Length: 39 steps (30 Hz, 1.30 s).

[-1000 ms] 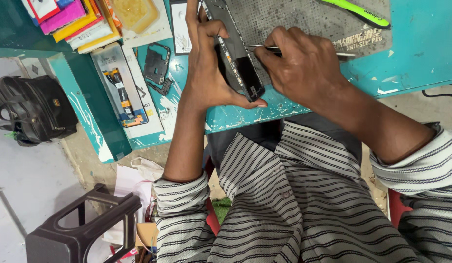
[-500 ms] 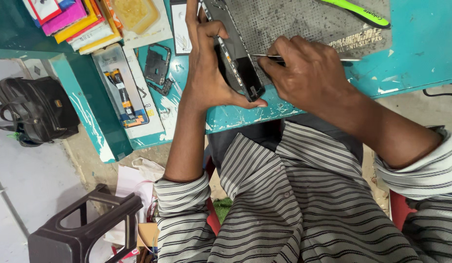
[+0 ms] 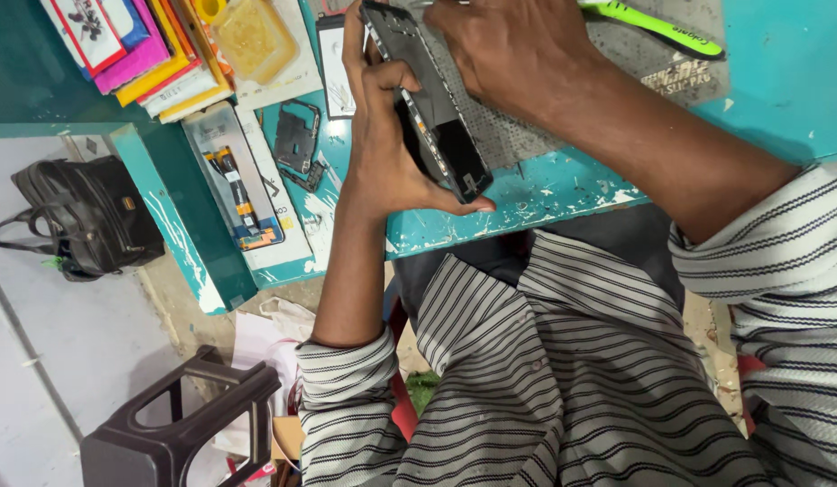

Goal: The person holds a disassembled smartphone frame and cleans it, using a brush to scrub the edges and tweezers to pick at the frame. They pour liquid from a dark bottle onto the phone and continue brushing and picking at the frame edges throughout the episode.

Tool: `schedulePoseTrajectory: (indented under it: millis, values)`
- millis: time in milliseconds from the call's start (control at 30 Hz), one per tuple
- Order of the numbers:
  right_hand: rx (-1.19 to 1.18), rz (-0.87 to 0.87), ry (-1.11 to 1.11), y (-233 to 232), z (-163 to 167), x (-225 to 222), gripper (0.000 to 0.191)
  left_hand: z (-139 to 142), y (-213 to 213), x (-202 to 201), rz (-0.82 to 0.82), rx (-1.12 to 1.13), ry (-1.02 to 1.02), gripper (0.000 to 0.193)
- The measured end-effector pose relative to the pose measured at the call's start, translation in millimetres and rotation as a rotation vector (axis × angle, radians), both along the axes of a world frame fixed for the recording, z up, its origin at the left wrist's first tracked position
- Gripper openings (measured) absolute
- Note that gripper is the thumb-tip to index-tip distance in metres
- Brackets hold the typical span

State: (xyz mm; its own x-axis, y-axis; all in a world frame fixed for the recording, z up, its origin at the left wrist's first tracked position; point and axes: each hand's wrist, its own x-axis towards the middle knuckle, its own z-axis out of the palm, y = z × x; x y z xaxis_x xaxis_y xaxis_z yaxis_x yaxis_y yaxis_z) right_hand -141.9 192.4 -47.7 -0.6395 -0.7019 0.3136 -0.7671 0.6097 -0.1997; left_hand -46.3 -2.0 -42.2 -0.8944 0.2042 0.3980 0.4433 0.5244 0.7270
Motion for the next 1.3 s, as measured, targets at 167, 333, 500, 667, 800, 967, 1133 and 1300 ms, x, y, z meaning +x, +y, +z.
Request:
schedulePoseTrajectory:
  millis: [167, 333, 500, 667, 800, 967, 1133, 1300]
  values:
    - [-0.017, 0.060, 0.137, 9, 10, 6, 0.019, -7, -3, -4, -0.030, 0.039, -0.022, 0.125]
    - [-0.081, 0.137, 0.044, 26, 27, 33, 0.015, -8, -6, -2, -0.020, 0.004, -0.007, 0.129]
    - [-0.040, 0.154, 0.008, 38, 39, 53, 0.018, -7, -6, 0, -0.011, -0.009, -0.016, 0.131]
    - [-0.083, 0.141, -0.213, 44, 38, 34, 0.011, -5, -5, 0, -0.021, 0.010, -0.010, 0.128]
    - [-0.173, 0.011, -0.208, 18, 13, 6, 0.012, -2, -1, 1, -0.009, 0.000, -0.007, 0.125]
    - [-0.200, -0.007, 0.116, 2, -12, 1, 0.016, 0, 0, -1, -0.006, 0.039, -0.051, 0.122]
    - [-0.167, -0.003, 0.168, 2, -13, 2, 0.022, -6, -2, -4, -0.010, 0.047, -0.024, 0.125]
    - [-0.045, -0.025, 0.199, -3, -15, 0, 0.019, -11, -3, -8, -0.022, 0.059, 0.002, 0.127]
